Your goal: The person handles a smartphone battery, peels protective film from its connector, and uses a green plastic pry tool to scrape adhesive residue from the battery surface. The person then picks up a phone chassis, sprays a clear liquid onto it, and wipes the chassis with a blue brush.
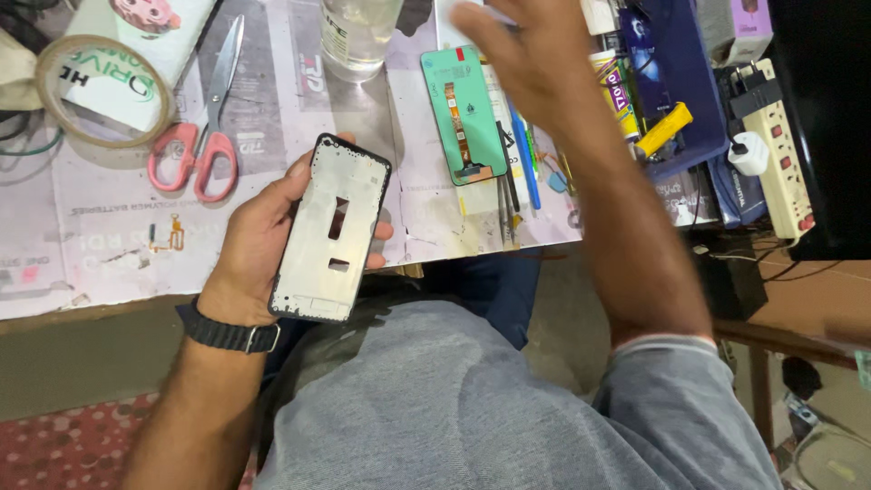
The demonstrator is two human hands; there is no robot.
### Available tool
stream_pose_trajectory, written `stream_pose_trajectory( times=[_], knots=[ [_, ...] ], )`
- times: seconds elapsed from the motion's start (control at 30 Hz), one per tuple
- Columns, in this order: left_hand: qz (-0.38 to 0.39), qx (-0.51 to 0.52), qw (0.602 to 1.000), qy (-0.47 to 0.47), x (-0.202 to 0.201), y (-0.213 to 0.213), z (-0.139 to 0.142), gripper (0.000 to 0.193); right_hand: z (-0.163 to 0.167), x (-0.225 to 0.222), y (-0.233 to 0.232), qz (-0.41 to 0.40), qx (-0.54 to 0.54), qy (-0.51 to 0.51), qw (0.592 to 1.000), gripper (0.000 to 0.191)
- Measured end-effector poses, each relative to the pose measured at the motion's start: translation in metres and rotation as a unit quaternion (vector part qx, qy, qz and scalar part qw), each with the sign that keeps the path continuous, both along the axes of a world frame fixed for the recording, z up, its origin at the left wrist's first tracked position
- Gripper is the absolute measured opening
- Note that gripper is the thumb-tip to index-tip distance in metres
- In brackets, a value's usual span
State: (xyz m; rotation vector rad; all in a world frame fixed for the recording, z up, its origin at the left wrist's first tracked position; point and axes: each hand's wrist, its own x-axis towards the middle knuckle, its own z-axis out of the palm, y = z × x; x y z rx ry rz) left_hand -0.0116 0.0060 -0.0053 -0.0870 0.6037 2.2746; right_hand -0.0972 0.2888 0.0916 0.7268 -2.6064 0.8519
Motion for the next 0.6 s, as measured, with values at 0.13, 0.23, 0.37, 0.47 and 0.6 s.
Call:
stream_pose_trajectory(
  times=[0.13, 0.23, 0.37, 0.47, 0.6],
  knots=[
    [-0.008, 0.060, 0.998, 0.004, -0.001, 0.001, -0.004, 0.053, -0.009, 0.050, 0.048, -0.096, 0.157, 0.022, 0.983, 0.010],
    [-0.017, 0.104, 0.994, -0.001, -0.001, 0.002, -0.007, 0.053, -0.043, 0.068, 0.057, -0.167, 0.243, -0.036, 0.955, 0.011],
    [-0.027, 0.141, 0.989, 0.023, -0.001, 0.003, -0.008, 0.058, -0.074, 0.072, 0.055, -0.243, 0.280, -0.090, 0.925, 0.028],
    [-0.028, 0.124, 0.991, 0.048, 0.000, 0.003, -0.006, 0.065, -0.075, 0.070, 0.049, -0.301, 0.283, -0.066, 0.908, 0.022],
    [-0.047, 0.121, 0.991, 0.022, 0.002, -0.001, -0.002, 0.071, -0.051, 0.085, 0.047, -0.284, 0.252, 0.030, 0.925, 0.013]
  ],
)
